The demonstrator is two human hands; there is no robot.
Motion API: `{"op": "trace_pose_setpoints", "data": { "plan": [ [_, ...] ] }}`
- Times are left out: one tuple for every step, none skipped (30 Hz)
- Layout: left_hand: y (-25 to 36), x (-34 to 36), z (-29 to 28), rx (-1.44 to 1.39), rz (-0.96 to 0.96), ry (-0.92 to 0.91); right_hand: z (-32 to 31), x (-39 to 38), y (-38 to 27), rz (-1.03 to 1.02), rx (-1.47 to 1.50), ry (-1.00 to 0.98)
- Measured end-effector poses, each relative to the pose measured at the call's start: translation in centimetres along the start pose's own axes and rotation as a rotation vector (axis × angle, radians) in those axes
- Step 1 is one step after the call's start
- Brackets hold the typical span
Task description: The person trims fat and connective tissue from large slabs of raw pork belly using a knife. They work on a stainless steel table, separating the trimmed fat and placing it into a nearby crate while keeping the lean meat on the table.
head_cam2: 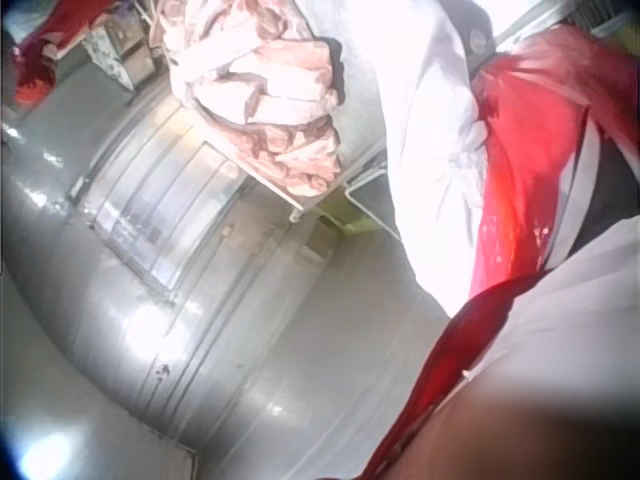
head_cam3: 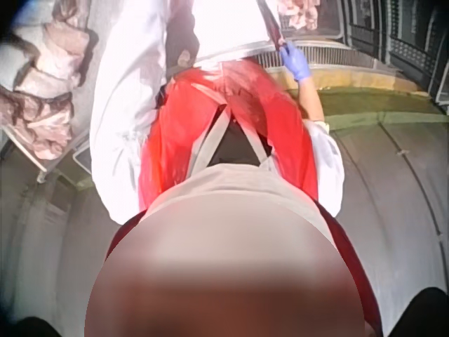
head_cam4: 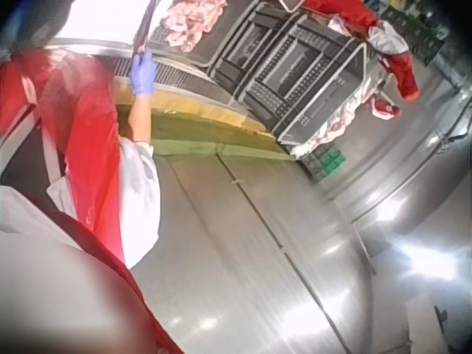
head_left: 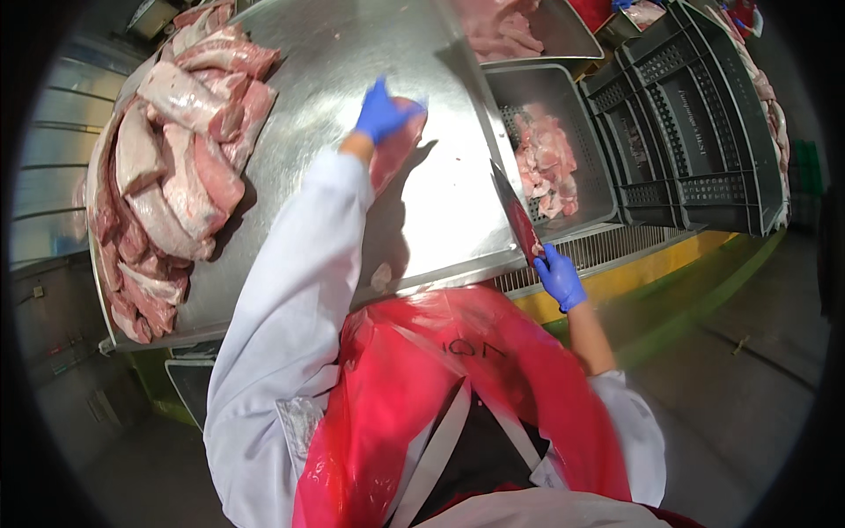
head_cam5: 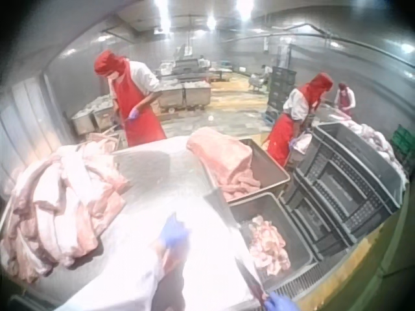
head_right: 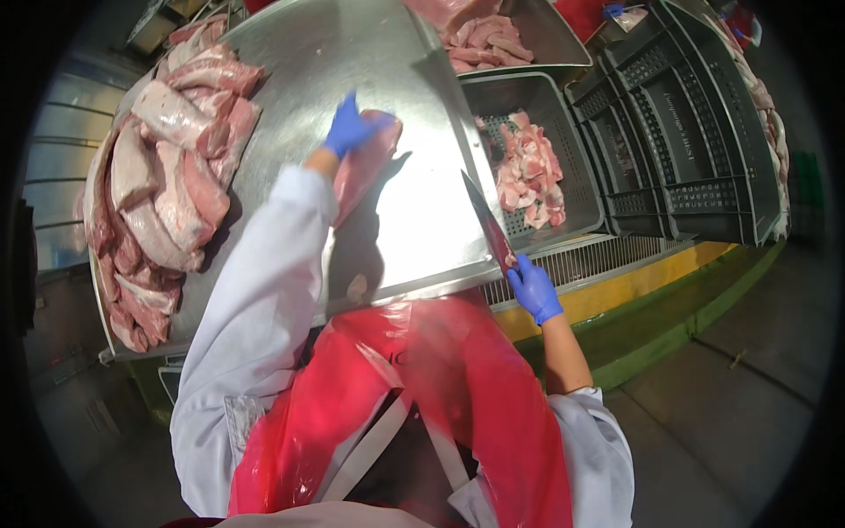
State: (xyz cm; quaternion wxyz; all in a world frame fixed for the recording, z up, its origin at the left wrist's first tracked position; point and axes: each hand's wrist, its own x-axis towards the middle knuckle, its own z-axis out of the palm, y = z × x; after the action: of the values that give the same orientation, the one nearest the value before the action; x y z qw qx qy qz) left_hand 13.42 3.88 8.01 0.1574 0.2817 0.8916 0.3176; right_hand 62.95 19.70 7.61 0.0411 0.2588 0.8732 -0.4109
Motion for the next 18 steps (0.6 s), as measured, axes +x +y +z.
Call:
{"op": "trace_pose_setpoints", "data": {
  "plan": [
    [2.0, -3.4, 2.1, 0.382, -0.185, -0.101, -0.7, -0.4, 0.4, 0.078, 0.019, 0.012],
    [1.9, -5.5, 2.1, 0.529, -0.205, -0.234, -1.0, -0.7, 1.4, 0.100, 0.048, 0.043],
    [1.7, -7.0, 2.3, 0.519, -0.239, -0.127, -1.1, -1.1, 2.5, 0.119, 0.073, 0.066],
    [1.8, -7.2, 1.6, 0.485, -0.294, -0.168, -1.2, -1.3, 3.5, 0.136, 0.098, 0.086],
    [1.3, -7.3, 0.4, 0.453, -0.358, -0.205, -1.6, -1.4, 3.9, 0.202, 0.103, 0.037],
    [0.0, -6.6, -0.3, 0.357, -0.392, -0.205, -1.6, -1.3, 4.6, 0.210, 0.102, 0.035],
    [-2.2, -6.5, -1.0, 0.258, -0.442, -0.199, -1.6, -1.3, 5.3, 0.212, 0.099, 0.017],
    [-5.0, -6.5, -1.6, 0.153, -0.488, -0.183, -1.6, -1.0, 5.6, 0.208, 0.089, 0.003],
    [-9.6, -7.5, -1.7, -0.212, -0.487, -0.167, -2.1, -0.3, 4.7, 0.160, 0.022, -0.005],
    [-9.1, -7.7, -1.8, -0.504, -0.479, -0.223, -1.8, -0.1, 4.6, 0.158, 0.020, 0.000],
    [-7.4, -8.5, -2.0, -0.797, -0.462, -0.277, -1.7, 0.0, 4.6, 0.155, 0.016, 0.006],
    [-5.3, -8.6, -2.4, -1.090, -0.434, -0.326, -1.6, 0.2, 4.4, 0.149, 0.013, 0.013],
    [-2.4, -7.9, -2.7, -1.222, -0.393, -0.326, -1.5, 1.2, 4.0, 0.123, 0.050, 0.047],
    [-1.7, -5.6, -2.5, -1.309, -0.426, -0.260, -1.6, 2.7, 3.2, 0.074, 0.083, 0.055],
    [0.9, -2.3, -2.9, -1.373, -0.417, -0.219, -1.5, 4.2, 2.3, 0.029, 0.117, 0.055],
    [4.2, 1.6, -3.5, -1.577, -0.298, -0.275, -1.1, 5.4, 1.5, -0.014, 0.156, 0.045],
    [9.8, 2.9, -5.8, -1.443, -0.169, -0.140, -1.0, 6.0, 0.8, -0.080, 0.071, 0.076],
    [9.0, 6.4, -6.2, -1.622, 0.010, -0.143, -0.7, 7.3, 0.5, -0.186, -0.003, 0.086]
  ]
}}
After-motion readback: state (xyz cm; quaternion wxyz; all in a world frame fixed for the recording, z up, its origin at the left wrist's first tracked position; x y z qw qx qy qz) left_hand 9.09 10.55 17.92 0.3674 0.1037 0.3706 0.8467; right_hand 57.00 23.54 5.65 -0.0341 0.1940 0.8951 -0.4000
